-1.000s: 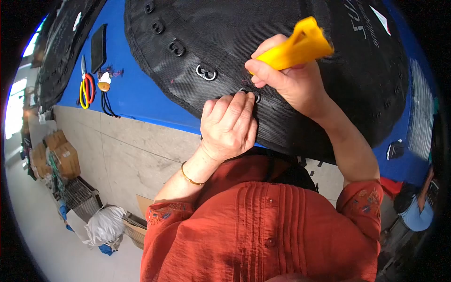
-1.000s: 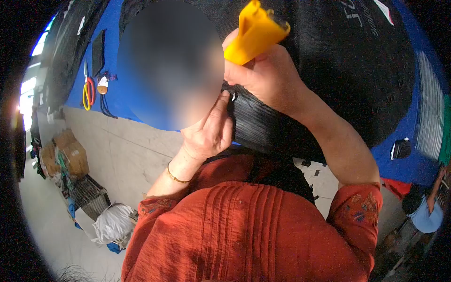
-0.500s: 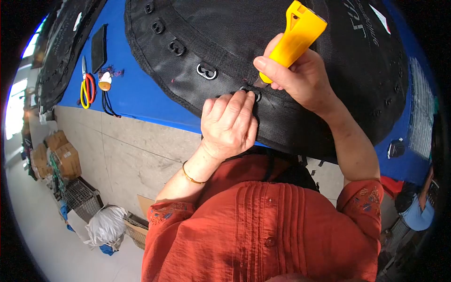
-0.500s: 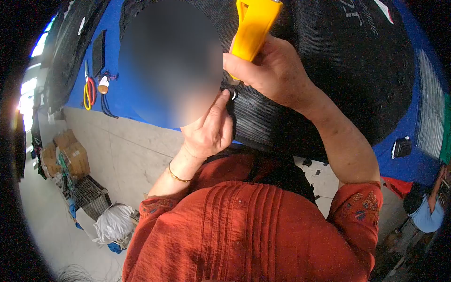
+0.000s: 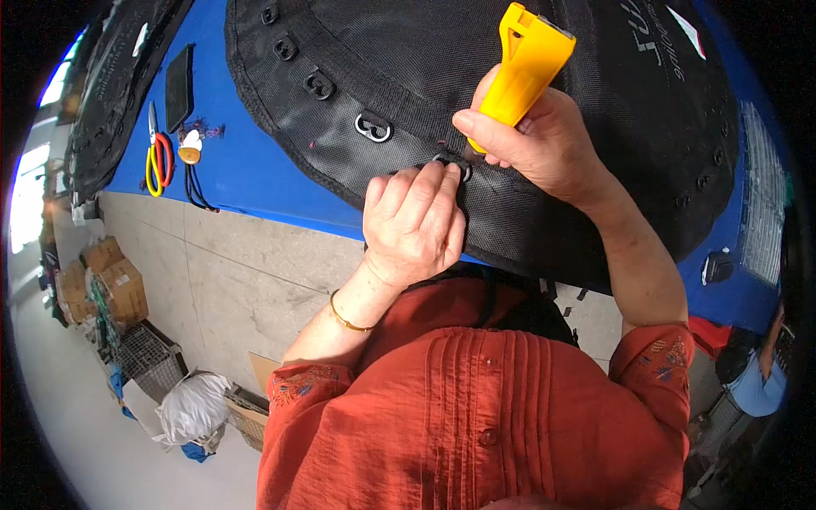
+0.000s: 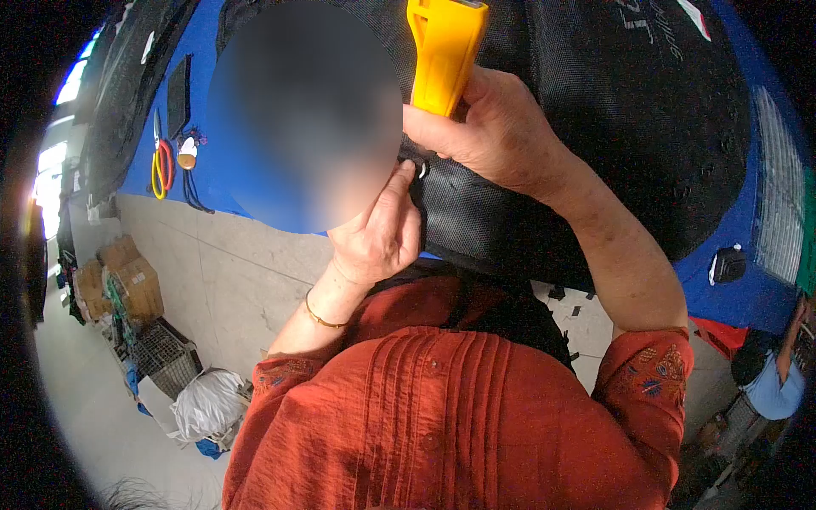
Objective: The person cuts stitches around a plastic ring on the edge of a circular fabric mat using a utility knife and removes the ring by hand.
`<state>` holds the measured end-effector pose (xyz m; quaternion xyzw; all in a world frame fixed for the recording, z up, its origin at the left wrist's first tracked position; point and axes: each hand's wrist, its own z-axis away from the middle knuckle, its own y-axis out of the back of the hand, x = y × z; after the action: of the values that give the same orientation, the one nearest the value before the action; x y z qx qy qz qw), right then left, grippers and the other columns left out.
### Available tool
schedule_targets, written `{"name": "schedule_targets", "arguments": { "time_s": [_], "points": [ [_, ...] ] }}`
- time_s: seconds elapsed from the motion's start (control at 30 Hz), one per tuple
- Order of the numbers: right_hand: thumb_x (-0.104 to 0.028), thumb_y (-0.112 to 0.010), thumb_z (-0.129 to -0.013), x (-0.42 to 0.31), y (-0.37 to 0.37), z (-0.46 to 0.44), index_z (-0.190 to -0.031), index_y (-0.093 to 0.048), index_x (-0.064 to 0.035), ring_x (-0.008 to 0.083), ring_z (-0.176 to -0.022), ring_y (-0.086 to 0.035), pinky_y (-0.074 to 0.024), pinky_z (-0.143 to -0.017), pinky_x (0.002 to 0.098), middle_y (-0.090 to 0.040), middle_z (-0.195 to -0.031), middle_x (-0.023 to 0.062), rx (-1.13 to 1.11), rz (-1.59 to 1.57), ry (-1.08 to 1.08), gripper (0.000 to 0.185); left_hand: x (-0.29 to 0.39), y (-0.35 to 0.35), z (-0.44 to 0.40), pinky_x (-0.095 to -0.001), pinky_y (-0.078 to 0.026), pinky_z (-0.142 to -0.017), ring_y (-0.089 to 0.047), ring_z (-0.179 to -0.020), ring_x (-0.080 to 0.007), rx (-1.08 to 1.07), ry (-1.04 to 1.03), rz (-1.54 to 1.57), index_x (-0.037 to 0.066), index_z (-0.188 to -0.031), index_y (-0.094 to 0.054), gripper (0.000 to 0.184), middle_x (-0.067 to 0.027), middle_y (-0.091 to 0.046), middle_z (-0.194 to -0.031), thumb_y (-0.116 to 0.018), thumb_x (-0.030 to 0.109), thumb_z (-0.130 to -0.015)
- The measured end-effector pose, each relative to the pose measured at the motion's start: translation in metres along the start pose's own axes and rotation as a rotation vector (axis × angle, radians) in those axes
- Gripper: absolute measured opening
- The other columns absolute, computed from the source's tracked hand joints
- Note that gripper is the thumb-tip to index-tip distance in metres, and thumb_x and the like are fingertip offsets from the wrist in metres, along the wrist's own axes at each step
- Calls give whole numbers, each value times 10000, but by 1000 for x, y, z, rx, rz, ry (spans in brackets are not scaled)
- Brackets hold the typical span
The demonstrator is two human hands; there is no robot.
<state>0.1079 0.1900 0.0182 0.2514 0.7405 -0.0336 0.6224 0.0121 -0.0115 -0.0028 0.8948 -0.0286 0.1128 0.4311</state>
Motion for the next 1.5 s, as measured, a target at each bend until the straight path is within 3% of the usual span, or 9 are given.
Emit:
{"name": "schedule_targets", "arguments": {
  "time_s": [0.1,0.63,1.5],
  "points": [
    [-59,-739,-996,-2,-4,-2,-1015,-662,-84,39,-631,-614,-496,-592,198,-666,-778,-17,15,-5,97,83,0,0,0,-385,-482,-799,-651,-934,-258,-3,-2,-6,-9,-1172,-750,437,-119,-702,-1131,-712,166,-774],
    [-50,-734,-999,1,-6,-2,-1001,-659,-67,43,-637,-616,-499,-589,207,-664,-786,-13,-15,6,110,77,1,1,-1,-383,-482,-794,-650,-933,-254,-10,-1,-9,-11,-1172,-754,442,-118,-702,-1134,-709,159,-767],
    [-91,-749,-1004,-7,-10,0,-1015,-661,-81,36,-638,-610,-506,-604,201,-659,-799,-24,6,-17,-41,89,0,0,-1,-386,-463,-764,-652,-888,-271,6,-2,9,9,-1198,-746,435,-117,-704,-1127,-692,94,-775]
  ]
}}
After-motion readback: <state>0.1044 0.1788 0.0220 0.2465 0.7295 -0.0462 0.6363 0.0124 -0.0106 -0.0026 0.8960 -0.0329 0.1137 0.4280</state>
